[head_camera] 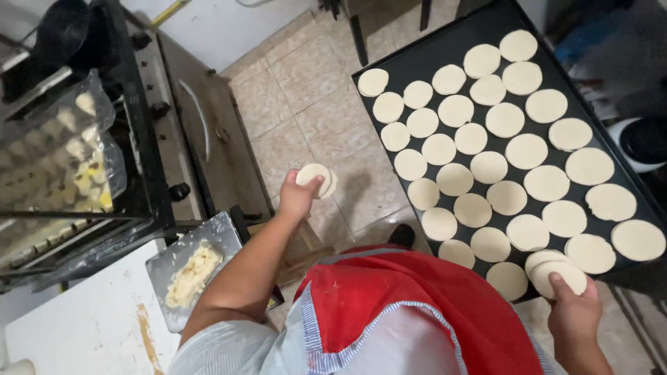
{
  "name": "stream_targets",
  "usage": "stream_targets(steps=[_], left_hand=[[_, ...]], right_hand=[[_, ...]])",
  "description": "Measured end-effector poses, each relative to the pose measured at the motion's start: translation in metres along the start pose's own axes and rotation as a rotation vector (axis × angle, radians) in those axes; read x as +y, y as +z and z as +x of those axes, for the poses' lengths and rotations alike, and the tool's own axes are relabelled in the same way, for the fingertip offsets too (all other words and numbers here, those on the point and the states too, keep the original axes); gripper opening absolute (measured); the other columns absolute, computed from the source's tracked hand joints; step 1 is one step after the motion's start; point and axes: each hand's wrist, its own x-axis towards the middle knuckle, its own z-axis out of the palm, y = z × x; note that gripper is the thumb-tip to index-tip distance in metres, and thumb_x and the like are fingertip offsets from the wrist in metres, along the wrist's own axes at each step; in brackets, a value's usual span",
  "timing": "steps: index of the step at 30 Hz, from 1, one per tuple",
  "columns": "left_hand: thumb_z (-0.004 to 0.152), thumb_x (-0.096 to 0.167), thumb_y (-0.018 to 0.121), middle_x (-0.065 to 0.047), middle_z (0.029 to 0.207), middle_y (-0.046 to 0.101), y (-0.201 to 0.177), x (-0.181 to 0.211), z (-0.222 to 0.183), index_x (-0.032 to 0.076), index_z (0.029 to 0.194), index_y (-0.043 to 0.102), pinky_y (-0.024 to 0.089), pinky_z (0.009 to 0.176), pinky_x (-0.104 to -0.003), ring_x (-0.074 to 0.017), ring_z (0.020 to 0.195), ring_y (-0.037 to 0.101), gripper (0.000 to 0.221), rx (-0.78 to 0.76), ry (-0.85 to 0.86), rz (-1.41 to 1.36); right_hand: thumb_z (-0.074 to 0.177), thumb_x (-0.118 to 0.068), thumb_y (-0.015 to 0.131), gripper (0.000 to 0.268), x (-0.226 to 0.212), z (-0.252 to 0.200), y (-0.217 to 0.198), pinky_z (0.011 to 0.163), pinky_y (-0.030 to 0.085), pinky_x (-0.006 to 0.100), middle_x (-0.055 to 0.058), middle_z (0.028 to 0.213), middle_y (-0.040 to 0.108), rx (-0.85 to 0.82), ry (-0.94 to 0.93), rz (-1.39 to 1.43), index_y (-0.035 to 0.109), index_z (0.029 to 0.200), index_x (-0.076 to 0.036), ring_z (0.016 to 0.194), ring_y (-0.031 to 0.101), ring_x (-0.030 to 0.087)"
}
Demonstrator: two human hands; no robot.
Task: Flattening dough balls using a press and arranging them on a baking tray
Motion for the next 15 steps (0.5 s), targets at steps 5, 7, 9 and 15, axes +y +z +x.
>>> stream_targets(steps=[5, 7, 9, 15], left_hand=[[0.079, 0.041, 0.078, -0.006, 0.099, 0.072, 0.011, 0.042, 0.025, 0.014, 0.106, 0.063, 0.051, 0.079, -0.036, -0.0198, 0.09, 0.065, 0.041, -0.006, -0.071, 0.123], [0.074, 0.036, 0.084, -0.005, 0.101, 0.073, 0.034, 0.043, 0.05, 0.012, 0.115, 0.064, 0.055, 0.079, -0.031, -0.0153, 0.088, 0.066, 0.052, -0.047, -0.002, -0.005], [0.075, 0.035, 0.084, -0.003, 0.096, 0.072, 0.059, 0.068, 0.068, 0.014, 0.106, 0.063, 0.053, 0.076, -0.03, -0.0142, 0.084, 0.064, 0.043, -0.129, 0.049, -0.005], [0.076, 0.036, 0.081, -0.002, 0.095, 0.072, 0.153, 0.143, 0.153, 0.016, 0.101, 0.062, 0.053, 0.078, -0.031, -0.0143, 0.085, 0.065, 0.038, -0.398, 0.208, 0.137]], right_hand=[[0.103, -0.014, 0.065, 0.041, -0.021, 0.001, 0.001, 0.09, 0.055, 0.04, 0.012, 0.125, 0.062, 0.024, 0.065, -0.088, 0.056, 0.142, -0.005, 0.111, 0.06, 0.026], [0.1, -0.02, 0.069, 0.045, 0.0, 0.011, -0.008, 0.084, 0.056, 0.037, 0.008, 0.122, 0.063, 0.071, 0.052, -0.04, 0.057, 0.142, -0.007, 0.106, 0.061, 0.022], [0.1, -0.02, 0.07, 0.043, -0.023, 0.005, -0.001, 0.081, 0.054, 0.036, 0.007, 0.119, 0.064, 0.089, 0.083, -0.096, 0.059, 0.139, -0.007, 0.102, 0.06, 0.021], [0.096, -0.023, 0.077, 0.043, 0.018, 0.023, -0.001, 0.072, 0.053, 0.032, 0.004, 0.111, 0.066, 0.21, 0.068, -0.091, 0.063, 0.134, -0.009, 0.092, 0.061, 0.015]])
